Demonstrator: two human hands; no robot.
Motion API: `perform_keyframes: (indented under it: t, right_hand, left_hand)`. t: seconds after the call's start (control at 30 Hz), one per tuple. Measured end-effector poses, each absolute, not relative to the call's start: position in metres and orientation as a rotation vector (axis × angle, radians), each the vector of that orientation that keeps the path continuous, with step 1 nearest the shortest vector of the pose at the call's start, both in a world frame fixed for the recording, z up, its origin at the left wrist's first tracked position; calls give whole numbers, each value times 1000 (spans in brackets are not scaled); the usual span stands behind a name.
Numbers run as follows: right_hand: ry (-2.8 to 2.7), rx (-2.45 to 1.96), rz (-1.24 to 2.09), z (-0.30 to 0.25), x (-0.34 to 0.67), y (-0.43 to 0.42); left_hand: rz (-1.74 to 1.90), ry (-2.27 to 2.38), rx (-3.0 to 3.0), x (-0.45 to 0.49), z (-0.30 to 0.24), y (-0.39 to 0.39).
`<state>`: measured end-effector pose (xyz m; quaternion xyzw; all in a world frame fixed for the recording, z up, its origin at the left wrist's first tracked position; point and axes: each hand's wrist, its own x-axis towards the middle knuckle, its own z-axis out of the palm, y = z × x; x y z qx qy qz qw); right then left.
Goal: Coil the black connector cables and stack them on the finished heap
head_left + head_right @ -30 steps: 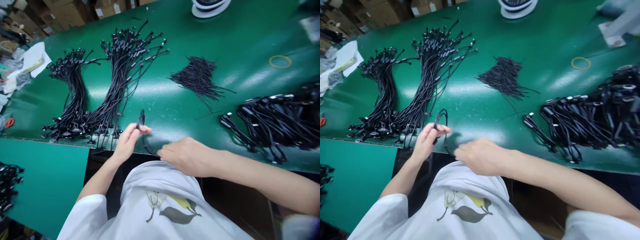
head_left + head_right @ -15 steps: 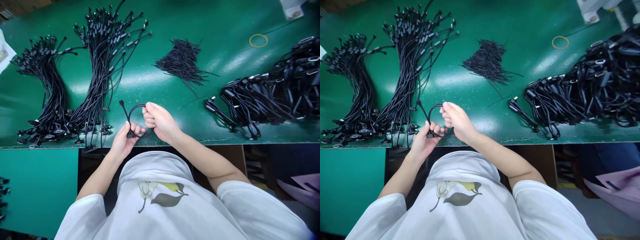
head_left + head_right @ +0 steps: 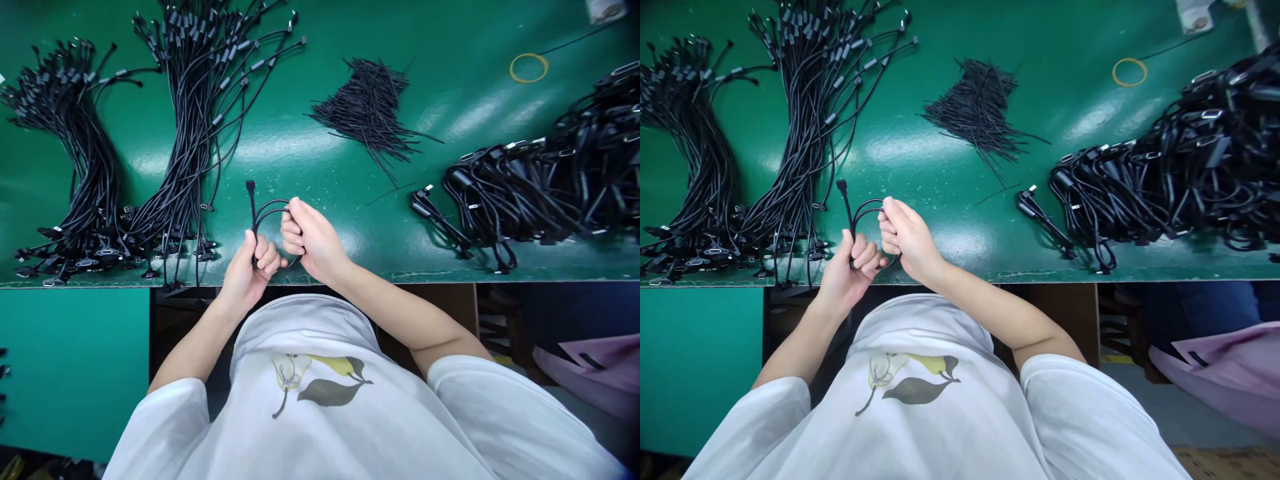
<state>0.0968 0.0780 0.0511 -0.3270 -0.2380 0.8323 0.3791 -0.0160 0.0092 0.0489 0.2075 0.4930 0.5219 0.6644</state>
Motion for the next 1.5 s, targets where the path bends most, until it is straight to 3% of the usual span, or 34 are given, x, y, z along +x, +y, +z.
perform_keyframes:
  t: [0.27,0.5,0.67,0.8,1.03,1.5]
  right_hand:
    - [-909,-754,1897,44,94,63]
    - [-954,-643,2116,55,99,68]
    - [-885,-631,2349,62,104,82]
    - [-849,-705,2322,59,99,81]
    - [-750,-755,2364,58,96,91]
    - [-524,-734,2279,49,109,111]
  left_hand:
    - [1110,1254,800,-15,31,-1]
    - [861,972,502,-11,35,-9]
    - [836,902,691,-12,34,-10]
    - [733,867,695,-15,30,-10]
    - [787,800,278,-11,41,-7]
    - [875,850,252,0,38,14]
